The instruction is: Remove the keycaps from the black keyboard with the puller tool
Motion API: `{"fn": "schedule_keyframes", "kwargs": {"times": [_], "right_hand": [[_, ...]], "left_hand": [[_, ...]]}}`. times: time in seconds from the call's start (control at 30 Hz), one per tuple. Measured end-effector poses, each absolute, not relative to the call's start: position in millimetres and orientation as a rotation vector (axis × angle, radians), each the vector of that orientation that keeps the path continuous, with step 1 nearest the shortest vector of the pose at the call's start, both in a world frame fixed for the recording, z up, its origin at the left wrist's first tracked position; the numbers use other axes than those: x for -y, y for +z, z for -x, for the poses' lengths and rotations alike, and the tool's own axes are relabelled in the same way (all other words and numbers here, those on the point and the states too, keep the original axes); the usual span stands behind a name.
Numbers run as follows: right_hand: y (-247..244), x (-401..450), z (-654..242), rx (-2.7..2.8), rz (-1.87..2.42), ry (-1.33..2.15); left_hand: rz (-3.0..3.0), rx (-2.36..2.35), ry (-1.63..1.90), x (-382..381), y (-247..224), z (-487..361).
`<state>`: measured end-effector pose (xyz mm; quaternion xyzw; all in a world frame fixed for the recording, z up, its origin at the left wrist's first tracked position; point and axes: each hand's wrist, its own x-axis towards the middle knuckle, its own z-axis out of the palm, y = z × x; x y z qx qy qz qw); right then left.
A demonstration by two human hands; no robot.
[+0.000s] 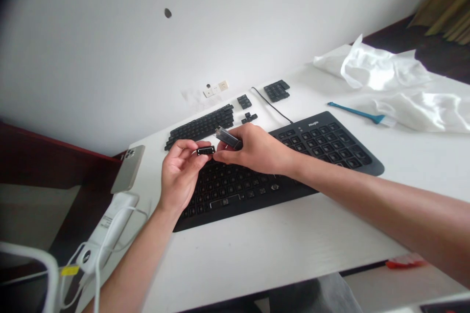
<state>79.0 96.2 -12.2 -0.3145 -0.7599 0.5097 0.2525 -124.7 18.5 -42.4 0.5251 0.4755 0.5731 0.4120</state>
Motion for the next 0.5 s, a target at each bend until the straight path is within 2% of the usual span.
{"fn": "schedule_keyframes", "kwargs": {"times": [0.5], "right_hand": [[-14.2, -96.0, -77.9, 2.078, 0.848, 1.339]], "left_hand": [[-1.402, -1.167, 1.474, -16.5, -39.0, 123.3]]}}
